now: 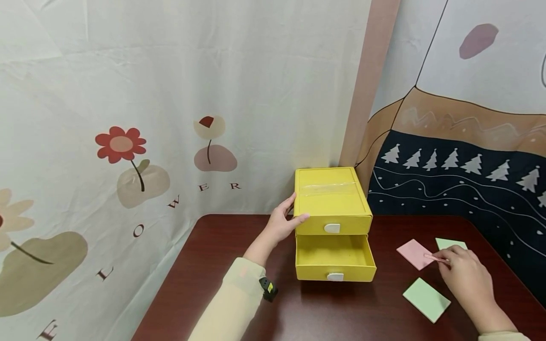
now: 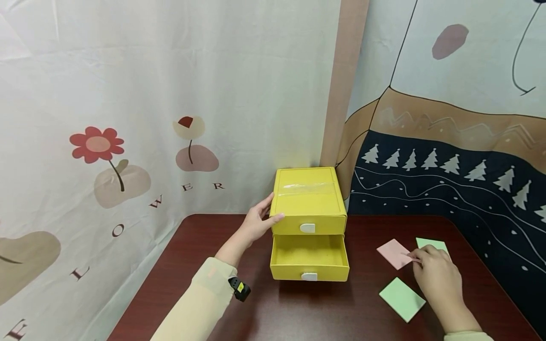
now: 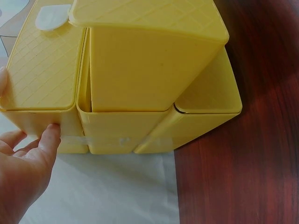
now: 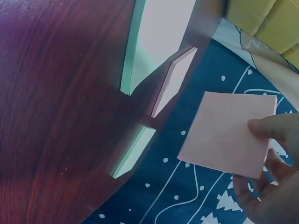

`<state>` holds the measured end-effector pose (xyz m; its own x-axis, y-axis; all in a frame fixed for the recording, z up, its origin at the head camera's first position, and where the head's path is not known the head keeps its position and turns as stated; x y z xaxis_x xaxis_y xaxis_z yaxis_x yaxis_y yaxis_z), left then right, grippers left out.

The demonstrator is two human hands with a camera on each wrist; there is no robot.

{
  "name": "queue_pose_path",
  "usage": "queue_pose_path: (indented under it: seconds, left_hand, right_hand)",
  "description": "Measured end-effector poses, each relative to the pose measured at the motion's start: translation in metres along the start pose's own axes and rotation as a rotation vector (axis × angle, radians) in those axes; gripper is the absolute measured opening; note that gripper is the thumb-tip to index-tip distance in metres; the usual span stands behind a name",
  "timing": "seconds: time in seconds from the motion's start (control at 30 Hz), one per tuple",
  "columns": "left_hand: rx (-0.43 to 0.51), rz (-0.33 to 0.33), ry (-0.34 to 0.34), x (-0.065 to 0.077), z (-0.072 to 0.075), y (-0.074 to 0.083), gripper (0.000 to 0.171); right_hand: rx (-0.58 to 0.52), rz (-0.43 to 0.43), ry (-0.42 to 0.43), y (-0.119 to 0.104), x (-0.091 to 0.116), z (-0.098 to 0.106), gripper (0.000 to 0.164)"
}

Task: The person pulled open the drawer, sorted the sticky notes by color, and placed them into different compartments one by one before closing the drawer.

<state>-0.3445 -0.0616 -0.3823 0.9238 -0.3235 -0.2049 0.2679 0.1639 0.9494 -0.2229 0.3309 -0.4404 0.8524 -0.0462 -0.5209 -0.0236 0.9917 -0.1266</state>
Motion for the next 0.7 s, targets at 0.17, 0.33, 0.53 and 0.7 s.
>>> queue_pose_path:
  seconds: [0.17,0.33,0.53,0.7]
  left_hand:
    - [-0.009,-0.024,0.008,0.0,-0.001,-0.002,0.081]
    - [-0.004,-0.003,0.011,0.0,0.0,-0.002,0.081]
    - [0.034,0.003,-0.015,0.003,-0.001,0.006,0.078]
    - [0.027,0.016,-0.029,0.012,-0.002,0.025,0.076]
  right_hand:
    - [0.003,0.023,0.041,-0.004,0.0,0.001,0.018]
    - [0.005,0.068,0.125,-0.01,0.001,0.004,0.019]
    - [-0.023,0.145,0.21,-0.02,0.004,0.009,0.021]
    - [-0.068,0.21,0.268,-0.03,0.004,0.015,0.024]
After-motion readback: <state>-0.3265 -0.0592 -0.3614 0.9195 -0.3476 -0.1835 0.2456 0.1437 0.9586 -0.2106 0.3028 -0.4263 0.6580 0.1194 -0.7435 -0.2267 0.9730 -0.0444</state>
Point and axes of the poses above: each hand's wrist, its own x-axis away from the middle knuckle, its own z-axis out of the back of the hand, y = z × x, the point moved 5 cm from there along -x, towards the middle knuckle, and after that the axes turned 9 degrees about x, right-handed, at the moved point
